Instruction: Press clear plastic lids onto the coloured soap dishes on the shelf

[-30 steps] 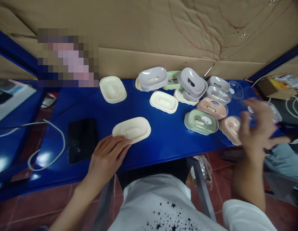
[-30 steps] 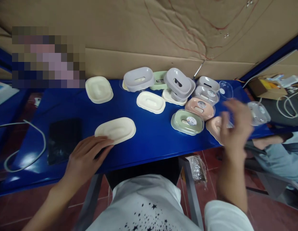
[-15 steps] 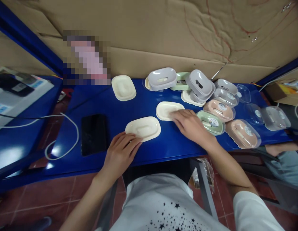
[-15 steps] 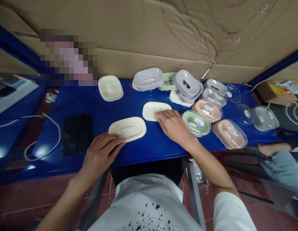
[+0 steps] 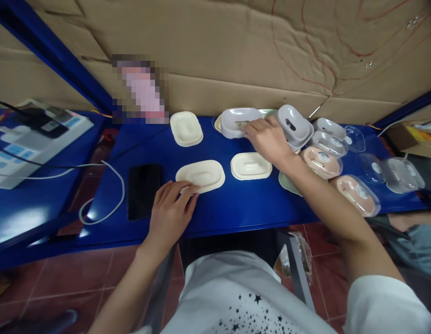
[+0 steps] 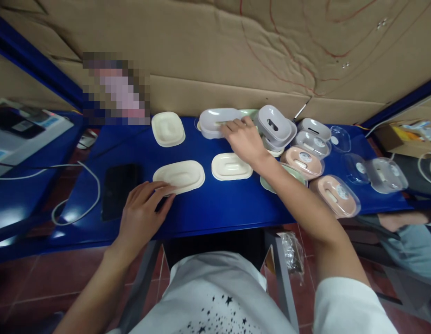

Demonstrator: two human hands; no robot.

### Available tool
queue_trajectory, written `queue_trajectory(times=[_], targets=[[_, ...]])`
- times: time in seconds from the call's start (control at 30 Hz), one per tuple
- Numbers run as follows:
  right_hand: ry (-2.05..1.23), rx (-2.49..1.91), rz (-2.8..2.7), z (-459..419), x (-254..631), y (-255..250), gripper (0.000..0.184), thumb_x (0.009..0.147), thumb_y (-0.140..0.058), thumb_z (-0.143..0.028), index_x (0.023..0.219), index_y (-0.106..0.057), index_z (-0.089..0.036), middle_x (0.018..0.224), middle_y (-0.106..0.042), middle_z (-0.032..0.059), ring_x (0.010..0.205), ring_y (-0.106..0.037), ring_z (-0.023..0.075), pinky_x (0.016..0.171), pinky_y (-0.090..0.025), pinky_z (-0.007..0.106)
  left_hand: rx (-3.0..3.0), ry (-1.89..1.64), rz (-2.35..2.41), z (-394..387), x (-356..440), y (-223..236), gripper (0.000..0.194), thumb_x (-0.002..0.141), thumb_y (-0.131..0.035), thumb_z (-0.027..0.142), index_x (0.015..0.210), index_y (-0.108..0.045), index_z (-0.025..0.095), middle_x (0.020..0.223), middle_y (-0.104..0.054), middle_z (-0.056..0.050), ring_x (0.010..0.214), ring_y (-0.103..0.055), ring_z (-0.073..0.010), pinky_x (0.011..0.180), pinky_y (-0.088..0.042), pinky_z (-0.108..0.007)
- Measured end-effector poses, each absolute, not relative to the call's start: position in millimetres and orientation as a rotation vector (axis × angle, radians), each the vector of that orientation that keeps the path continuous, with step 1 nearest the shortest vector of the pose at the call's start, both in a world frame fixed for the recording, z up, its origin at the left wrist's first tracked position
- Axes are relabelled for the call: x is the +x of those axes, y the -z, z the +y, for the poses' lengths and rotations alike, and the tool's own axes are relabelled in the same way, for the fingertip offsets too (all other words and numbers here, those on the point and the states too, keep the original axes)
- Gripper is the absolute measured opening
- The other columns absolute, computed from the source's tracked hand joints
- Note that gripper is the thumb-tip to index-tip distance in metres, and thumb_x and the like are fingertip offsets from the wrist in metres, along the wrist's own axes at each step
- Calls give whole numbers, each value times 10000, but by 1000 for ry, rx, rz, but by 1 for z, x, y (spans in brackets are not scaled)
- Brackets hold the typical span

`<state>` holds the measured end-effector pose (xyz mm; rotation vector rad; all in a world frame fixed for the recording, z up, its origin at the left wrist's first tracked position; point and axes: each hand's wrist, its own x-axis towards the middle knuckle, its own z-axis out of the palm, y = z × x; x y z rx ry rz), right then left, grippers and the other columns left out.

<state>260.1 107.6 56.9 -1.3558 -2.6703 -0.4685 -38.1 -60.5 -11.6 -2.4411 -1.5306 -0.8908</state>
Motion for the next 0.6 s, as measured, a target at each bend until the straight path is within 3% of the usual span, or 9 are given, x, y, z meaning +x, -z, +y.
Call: queue_trajectory(times=[0.13, 0.23, 0.6], targets=[[346, -1271, -2613, 38, 282, -56, 356, 1145, -434, -220, 1348, -724, -184, 1261, -792, 111, 1159, -708, 298, 1010, -469, 476, -2450, 907, -1475, -55, -29, 4, 224, 1022, -653, 154, 1232, -665, 231, 1199, -759, -101, 1099, -732, -276, 1100, -550, -498], [233, -1274, -2617, 10, 292, -48, 326, 1136, -485, -237, 1341, -734, -191, 1269, -799, 100, 1147, -713, 290, 970, -463, 448, -2464, 913, -1451, -51, -24, 2, 241, 1016, -665, 147, 1241, -656, 232, 1203, -763, -97, 1097, -735, -277, 1095, -551, -499], [253, -1340, -2656, -1, 297, -38, 355, 1111, -476, -184, 1348, -740, -158, 1278, -789, 138, 1118, -710, 305, 944, -467, 446, -2482, 885, -1511, -55, -26, 4, 223, 1011, -670, 160, 1220, -684, 237, 1220, -771, -90, 1140, -735, -279, 1131, -518, -511]])
